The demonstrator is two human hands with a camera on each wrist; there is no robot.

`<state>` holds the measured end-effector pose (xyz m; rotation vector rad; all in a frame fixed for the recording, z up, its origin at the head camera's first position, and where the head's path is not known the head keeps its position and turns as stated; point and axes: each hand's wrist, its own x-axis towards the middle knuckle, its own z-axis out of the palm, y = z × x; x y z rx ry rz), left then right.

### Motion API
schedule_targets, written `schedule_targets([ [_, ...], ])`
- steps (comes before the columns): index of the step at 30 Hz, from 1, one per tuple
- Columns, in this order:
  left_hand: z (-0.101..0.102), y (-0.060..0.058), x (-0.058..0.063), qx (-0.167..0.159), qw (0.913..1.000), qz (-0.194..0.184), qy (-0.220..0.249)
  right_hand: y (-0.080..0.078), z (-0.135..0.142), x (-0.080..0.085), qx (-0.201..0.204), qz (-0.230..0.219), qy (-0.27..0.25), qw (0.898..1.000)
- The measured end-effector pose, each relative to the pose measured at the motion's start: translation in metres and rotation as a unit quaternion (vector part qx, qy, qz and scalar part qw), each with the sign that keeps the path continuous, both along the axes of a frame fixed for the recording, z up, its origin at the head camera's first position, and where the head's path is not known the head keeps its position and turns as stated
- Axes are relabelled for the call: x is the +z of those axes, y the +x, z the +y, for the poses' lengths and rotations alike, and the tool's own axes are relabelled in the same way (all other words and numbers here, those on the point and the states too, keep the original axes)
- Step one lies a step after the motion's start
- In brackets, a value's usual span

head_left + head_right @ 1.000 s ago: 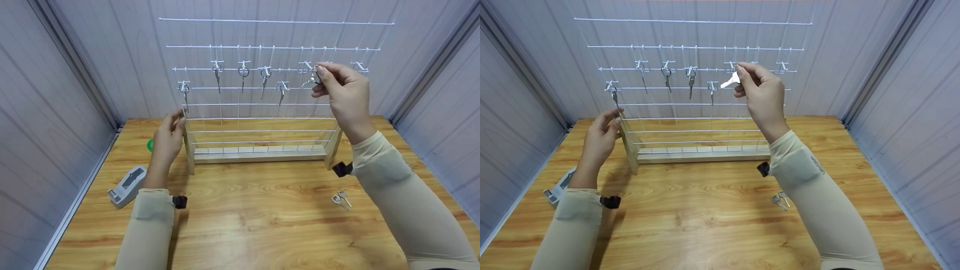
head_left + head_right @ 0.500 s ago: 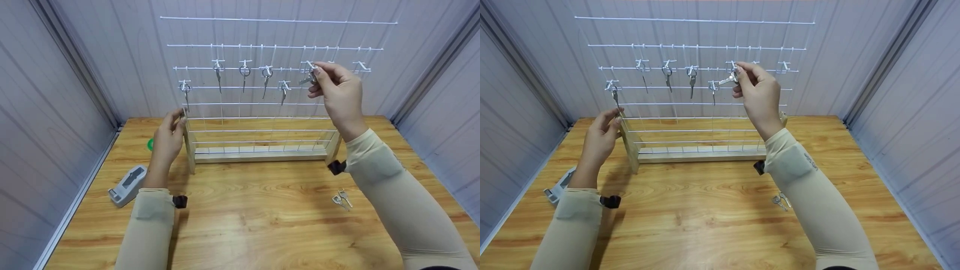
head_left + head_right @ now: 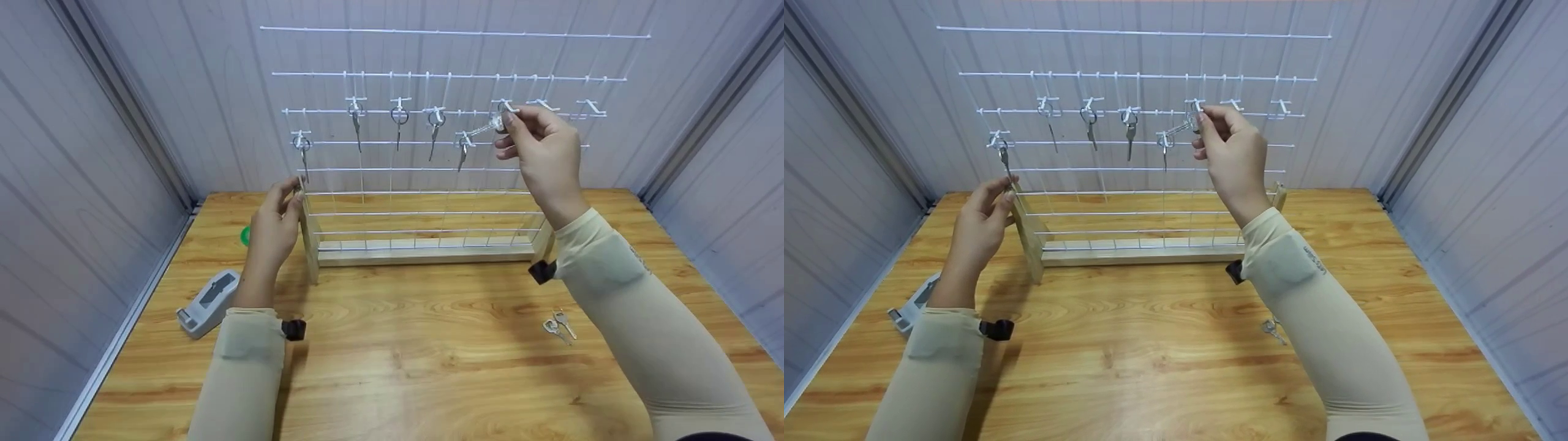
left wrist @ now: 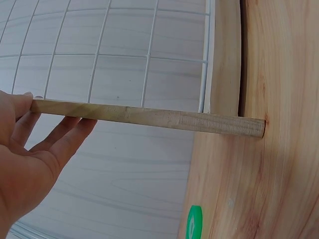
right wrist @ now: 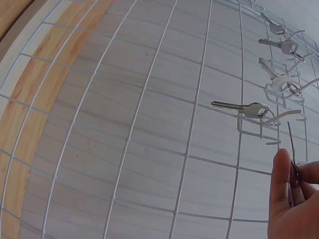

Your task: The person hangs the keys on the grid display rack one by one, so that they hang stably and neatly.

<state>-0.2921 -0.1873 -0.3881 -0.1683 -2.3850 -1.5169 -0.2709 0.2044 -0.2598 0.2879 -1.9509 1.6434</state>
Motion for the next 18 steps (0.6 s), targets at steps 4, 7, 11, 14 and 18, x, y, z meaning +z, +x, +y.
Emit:
schedule_targets([
  [4,0.0,-0.001,-0.001,0.001,1.0,0.001,0.003,0.0,0.002,-0.002,-0.002,-0.005,0.011,1.0],
  [7,0.0,-0.001,-0.001,0.001,1.0,0.001,0.006,0.002,0.003,-0.003,-0.004,-0.014,0.022,1.0],
  [11,0.0,-0.001,-0.001,0.002,1.0,0.002,0.005,0.006,0.006,-0.006,-0.005,-0.032,0.029,0.999],
  [14,0.001,-0.001,-0.001,0.002,1.0,0.0,0.005,0.008,0.009,-0.008,-0.002,-0.041,0.031,0.999],
  [18,0.0,-0.001,0.0,0.001,1.0,-0.001,0.005,0.011,0.013,-0.012,-0.001,-0.05,0.039,0.998],
])
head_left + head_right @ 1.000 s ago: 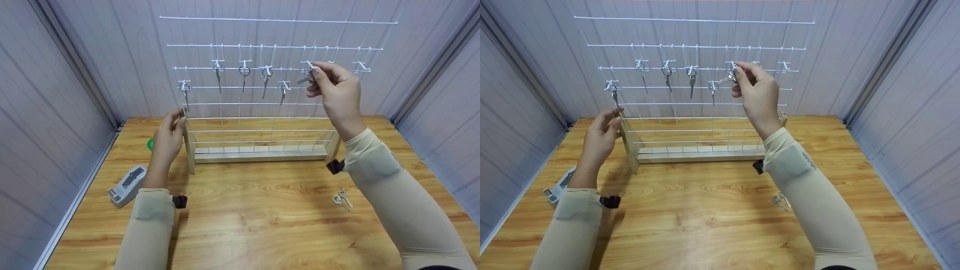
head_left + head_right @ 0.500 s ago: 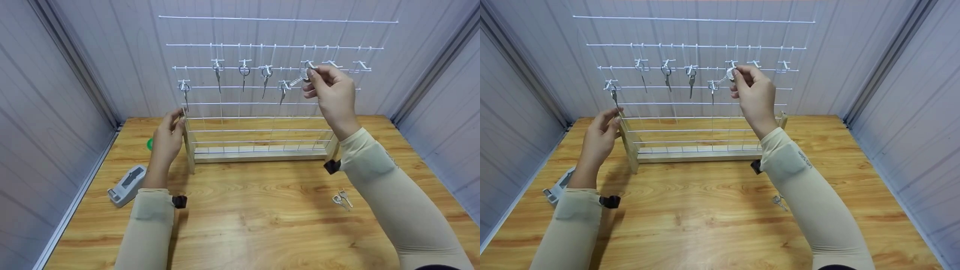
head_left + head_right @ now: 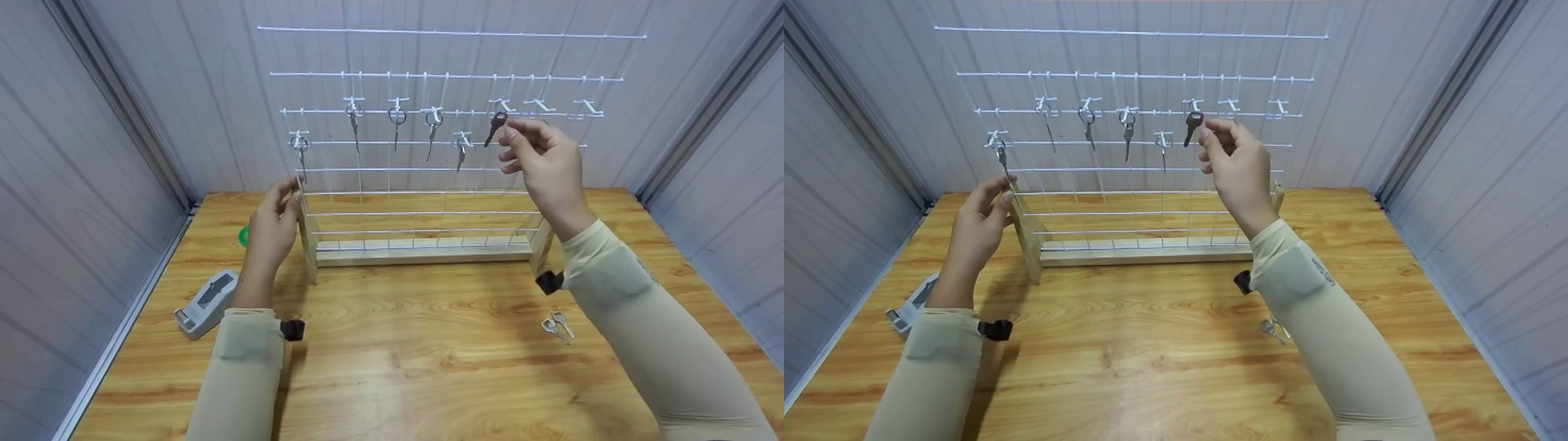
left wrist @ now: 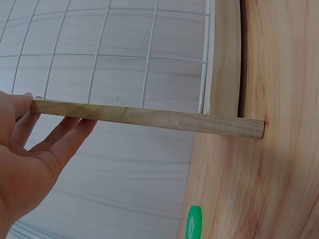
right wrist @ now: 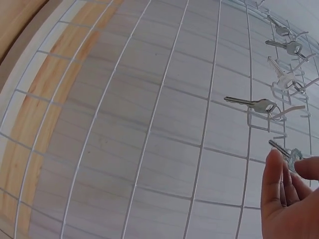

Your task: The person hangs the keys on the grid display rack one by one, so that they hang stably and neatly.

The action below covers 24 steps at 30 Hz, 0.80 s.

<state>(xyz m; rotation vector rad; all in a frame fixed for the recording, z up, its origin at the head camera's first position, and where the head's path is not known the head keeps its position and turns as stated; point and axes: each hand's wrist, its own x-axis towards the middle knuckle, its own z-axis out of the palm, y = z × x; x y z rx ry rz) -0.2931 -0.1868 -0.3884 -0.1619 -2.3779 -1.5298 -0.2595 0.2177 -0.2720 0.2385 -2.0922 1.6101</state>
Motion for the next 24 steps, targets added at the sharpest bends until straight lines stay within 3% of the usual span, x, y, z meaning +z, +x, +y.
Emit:
schedule_targets([
  [11,-0.001,0.003,0.001,-0.007,1.0,-0.003,0.005,0.021,0.019,-0.024,0.016,-0.055,0.037,0.998],
  [15,-0.001,0.003,0.001,-0.006,0.9999,-0.003,0.008,0.032,0.029,-0.034,0.026,-0.086,0.078,0.993],
  [20,0.0,0.002,0.001,-0.008,0.9998,-0.005,0.015,0.045,0.045,-0.049,0.033,-0.135,0.15,0.979],
  [24,-0.001,0.001,0.001,-0.008,0.9998,-0.007,0.015,0.054,0.058,-0.061,0.044,-0.185,0.219,0.957],
])
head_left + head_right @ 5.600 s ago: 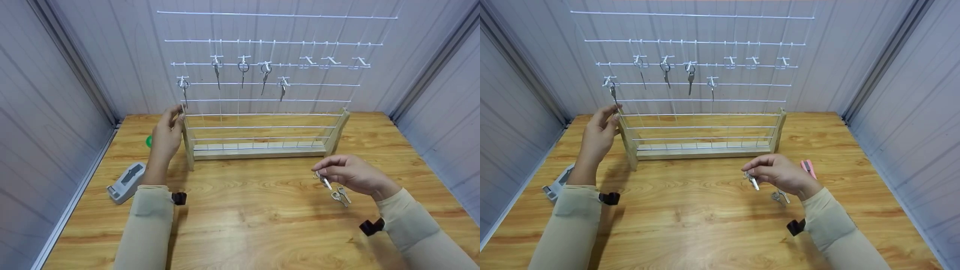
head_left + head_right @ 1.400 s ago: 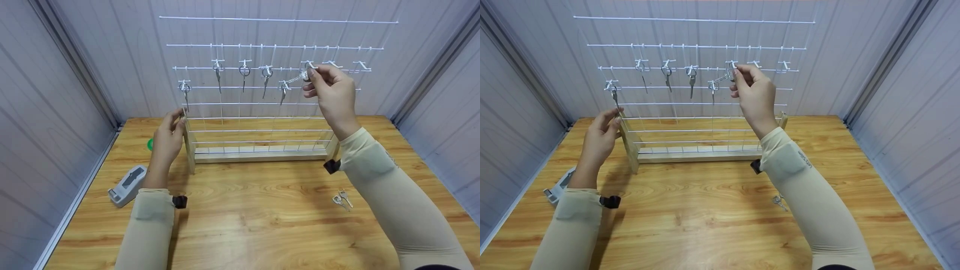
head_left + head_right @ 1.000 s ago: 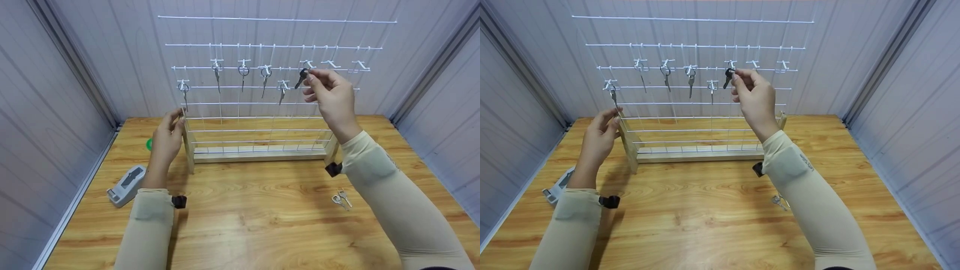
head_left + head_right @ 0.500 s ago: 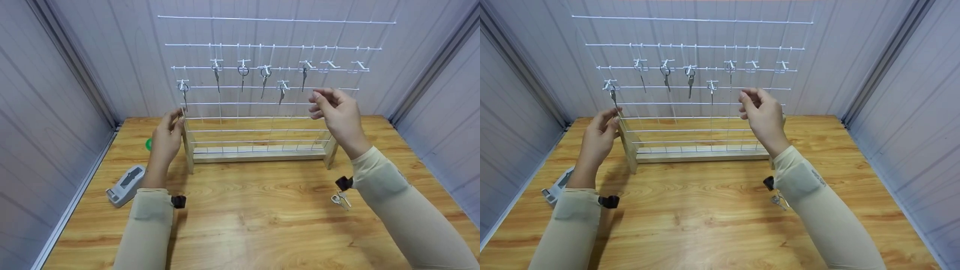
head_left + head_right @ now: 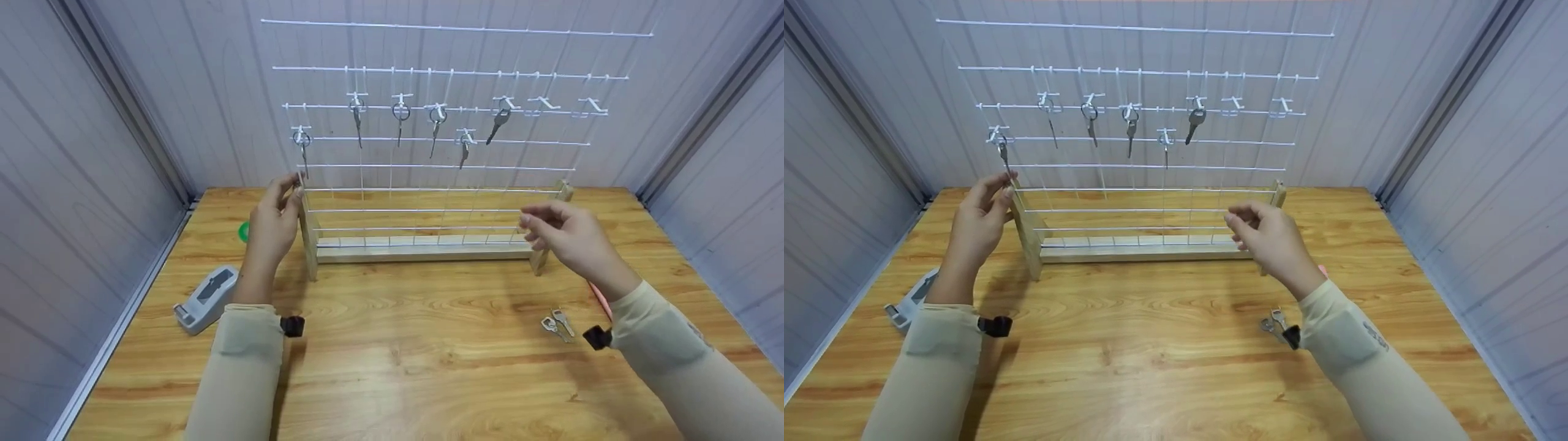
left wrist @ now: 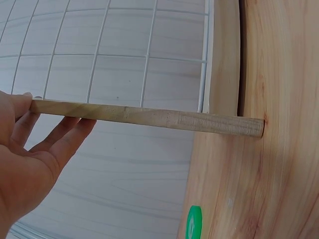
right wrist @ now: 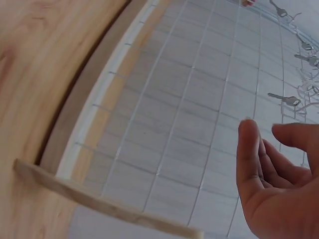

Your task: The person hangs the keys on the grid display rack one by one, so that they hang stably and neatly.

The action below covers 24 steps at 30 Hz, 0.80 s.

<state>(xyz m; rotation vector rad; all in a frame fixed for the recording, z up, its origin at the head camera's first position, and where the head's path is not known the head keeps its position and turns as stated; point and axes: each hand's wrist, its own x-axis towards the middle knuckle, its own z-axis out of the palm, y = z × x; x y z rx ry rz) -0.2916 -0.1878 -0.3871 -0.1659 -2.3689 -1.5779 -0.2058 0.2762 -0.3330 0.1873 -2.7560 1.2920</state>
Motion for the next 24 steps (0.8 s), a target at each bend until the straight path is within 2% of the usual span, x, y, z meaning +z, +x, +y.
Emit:
schedule_targets([
  [6,-0.001,0.001,0.001,-0.001,1.0,-0.002,-0.003,0.006,0.02,-0.02,0.038,-0.081,0.086,0.992],
  [12,-0.002,0.0,0.001,-0.001,1.0,0.0,-0.006,0.013,0.038,-0.045,0.089,-0.142,0.156,0.973],
  [20,-0.001,-0.001,-0.002,0.004,0.9999,0.011,-0.013,0.016,0.067,-0.068,0.091,-0.206,0.21,0.951],
  [24,0.0,-0.002,-0.001,0.004,0.9999,0.005,-0.01,0.016,0.078,-0.075,0.097,-0.245,0.199,0.944],
])
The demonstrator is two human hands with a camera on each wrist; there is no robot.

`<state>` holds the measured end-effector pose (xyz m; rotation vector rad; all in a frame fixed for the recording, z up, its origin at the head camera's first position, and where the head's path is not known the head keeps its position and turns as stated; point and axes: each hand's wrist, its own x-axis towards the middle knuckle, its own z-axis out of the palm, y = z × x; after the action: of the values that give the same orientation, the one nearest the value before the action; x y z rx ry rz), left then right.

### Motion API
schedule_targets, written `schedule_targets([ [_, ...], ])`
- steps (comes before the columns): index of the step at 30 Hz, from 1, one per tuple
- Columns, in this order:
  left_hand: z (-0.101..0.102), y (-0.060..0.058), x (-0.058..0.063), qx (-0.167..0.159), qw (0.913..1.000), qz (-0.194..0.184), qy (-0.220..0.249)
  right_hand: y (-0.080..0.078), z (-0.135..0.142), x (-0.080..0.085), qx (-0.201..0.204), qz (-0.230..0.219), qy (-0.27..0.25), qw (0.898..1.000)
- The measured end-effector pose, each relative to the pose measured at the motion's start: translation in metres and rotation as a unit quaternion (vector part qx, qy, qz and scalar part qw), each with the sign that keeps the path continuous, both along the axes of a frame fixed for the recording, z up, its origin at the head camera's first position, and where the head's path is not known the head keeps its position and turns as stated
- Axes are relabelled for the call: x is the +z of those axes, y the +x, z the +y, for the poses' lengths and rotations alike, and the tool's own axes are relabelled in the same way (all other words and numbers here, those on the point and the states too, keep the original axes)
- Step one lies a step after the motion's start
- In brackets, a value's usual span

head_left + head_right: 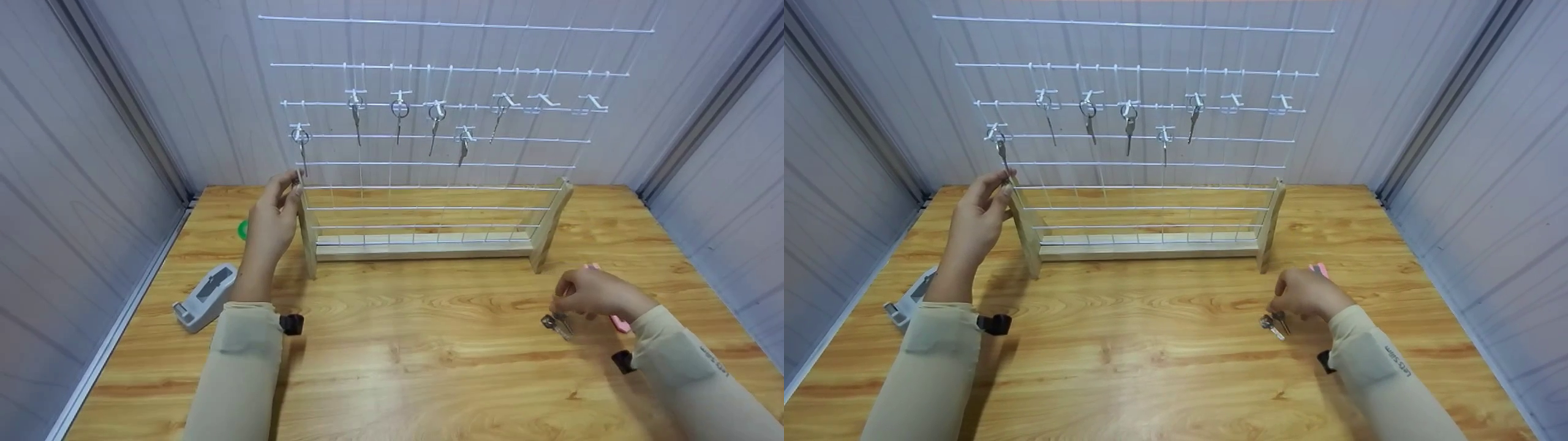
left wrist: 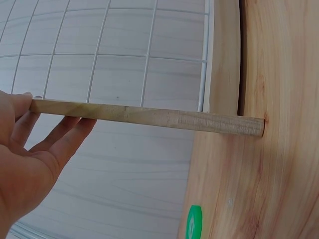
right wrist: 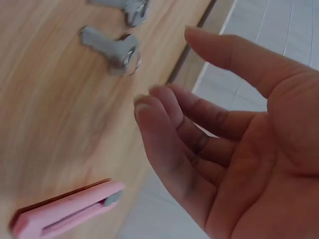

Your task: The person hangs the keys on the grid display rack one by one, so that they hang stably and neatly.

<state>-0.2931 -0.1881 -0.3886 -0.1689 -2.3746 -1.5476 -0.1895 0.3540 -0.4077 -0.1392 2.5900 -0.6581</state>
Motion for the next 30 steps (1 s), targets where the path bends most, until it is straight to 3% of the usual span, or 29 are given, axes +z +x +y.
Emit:
schedule_targets([
  [6,0.001,0.001,0.001,0.002,0.9999,-0.011,0.0,-0.001,0.01,-0.009,-0.001,-0.04,-0.03,0.999],
  [15,0.0,0.001,-0.001,-0.001,0.9999,-0.014,-0.002,-0.009,0.018,-0.019,0.003,-0.022,-0.035,0.999],
  [19,0.0,0.001,-0.001,-0.002,1.0,-0.007,0.0,-0.011,0.021,-0.024,0.002,-0.027,-0.061,0.998],
  [30,0.0,0.001,0.0,-0.002,0.9999,0.01,0.0,-0.012,0.028,-0.031,-0.032,-0.037,-0.093,0.994],
])
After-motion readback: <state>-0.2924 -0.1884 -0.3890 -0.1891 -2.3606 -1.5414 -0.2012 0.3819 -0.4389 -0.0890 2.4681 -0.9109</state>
